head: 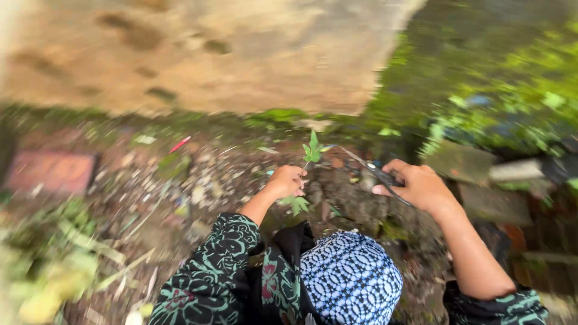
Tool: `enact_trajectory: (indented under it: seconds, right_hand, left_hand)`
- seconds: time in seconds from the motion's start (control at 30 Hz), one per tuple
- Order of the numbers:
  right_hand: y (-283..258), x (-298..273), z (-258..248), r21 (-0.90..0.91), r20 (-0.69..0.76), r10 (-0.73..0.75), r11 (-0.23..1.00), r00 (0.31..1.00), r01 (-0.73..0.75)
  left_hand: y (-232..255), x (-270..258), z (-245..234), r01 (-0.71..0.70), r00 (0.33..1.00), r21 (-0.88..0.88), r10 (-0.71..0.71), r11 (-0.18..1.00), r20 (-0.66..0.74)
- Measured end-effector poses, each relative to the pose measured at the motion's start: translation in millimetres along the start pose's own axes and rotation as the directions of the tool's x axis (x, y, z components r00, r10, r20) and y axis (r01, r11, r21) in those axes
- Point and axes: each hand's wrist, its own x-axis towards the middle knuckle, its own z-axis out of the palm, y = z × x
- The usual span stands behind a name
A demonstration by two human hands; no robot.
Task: Removing weeds from the ground and scraping moss from a wall using scissors and hands.
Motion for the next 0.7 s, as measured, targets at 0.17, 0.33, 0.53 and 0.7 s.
enact_trajectory:
  seconds: [0.17, 0.33, 0.53, 0.7]
  right_hand:
    - [-104.2, 21.1, -8.9, -0.116, 0.082, -0.152, 0.980, 0.985, 0.161]
    - [-228.4, 24.8, -15.5, -0.170, 0.180, -0.110, 0.975, 0.978, 0.141]
    - [-323.8, 64.1, 6.7, -0.369, 0.204, -0.352, 0.836, 0.913, 0.405]
    - [-414.6, 53.4, 26.8, -0.410, 0.283, -0.394, 0.775, 0.875, 0.481]
  left_hand:
    - [-65.6, -46.0, -41.4, -0.059, 0.957, -0.306, -0.033, 0.950, -0.288]
    - [-138.3, -103.5, -106.7, -0.077, 0.791, -0.457, -0.225, 0.886, -0.568]
    - [-242.7, -197.2, -183.2, -0.133, 0.470, -0.662, -0.541, 0.738, -0.698]
    - [-298.0, -279.3, -204.3, -0.144, 0.269, -0.739, -0.692, 0.658, -0.670]
